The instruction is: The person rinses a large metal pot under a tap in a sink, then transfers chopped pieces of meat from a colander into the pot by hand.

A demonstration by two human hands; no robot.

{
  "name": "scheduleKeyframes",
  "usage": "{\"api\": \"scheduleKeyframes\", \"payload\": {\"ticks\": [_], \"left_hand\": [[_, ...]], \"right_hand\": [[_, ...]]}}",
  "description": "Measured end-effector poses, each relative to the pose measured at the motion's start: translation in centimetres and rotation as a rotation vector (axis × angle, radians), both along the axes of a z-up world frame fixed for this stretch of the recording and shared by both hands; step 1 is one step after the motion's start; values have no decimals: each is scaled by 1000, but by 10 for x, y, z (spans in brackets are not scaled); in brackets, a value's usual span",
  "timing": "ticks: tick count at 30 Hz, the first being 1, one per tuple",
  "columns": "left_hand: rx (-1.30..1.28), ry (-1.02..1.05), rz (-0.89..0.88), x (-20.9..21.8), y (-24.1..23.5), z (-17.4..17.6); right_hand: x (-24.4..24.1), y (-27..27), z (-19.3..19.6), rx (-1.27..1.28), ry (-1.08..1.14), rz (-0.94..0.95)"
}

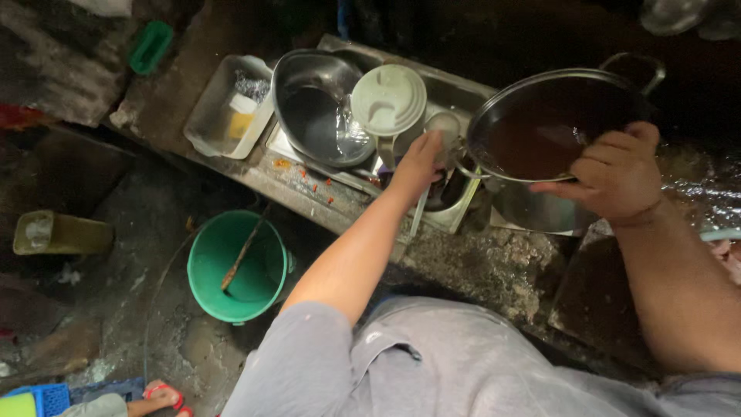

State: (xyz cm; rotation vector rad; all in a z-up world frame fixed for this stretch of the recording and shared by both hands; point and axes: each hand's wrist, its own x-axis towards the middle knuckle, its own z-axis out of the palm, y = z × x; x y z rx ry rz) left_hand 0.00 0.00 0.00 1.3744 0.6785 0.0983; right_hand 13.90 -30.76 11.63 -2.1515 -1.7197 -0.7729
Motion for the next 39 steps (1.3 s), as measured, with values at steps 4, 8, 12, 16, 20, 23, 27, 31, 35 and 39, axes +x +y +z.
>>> {"api": "scheduleKeyframes", "payload": {"ticks": [4, 8, 12, 16, 20, 23, 27, 31, 35, 39], "left_hand": [[-233, 59, -92, 10, 6, 9], [-318, 105, -214, -11, 17, -3], [-134, 206, -254, -15, 37, -22], [-7, 178, -289, -3, 47, -48], [55, 124, -286, -5, 51, -66], [47, 129, -323, 3, 56, -58], [-71, 93, -393, -4, 61, -48], [-209, 160, -393, -11, 60, -56], [-300, 123, -372, -12, 54, -80], [-428, 76, -352, -20, 51, -110]], "right_hand": [[-19, 40, 33, -165, 22, 69], [-44, 77, 57, -281, 100, 66], [-56, 113, 75, -390, 149, 65], [-57, 150, 82, -451, 83, 77], [-61, 167, 79, -480, 96, 102], [-60, 178, 82, -488, 82, 90], [-62, 193, 82, -676, 56, -4], [-58, 211, 85, -898, 150, -54], [-60, 235, 89, -1121, 151, -118], [-65, 258, 92, -1222, 181, -98]]}}
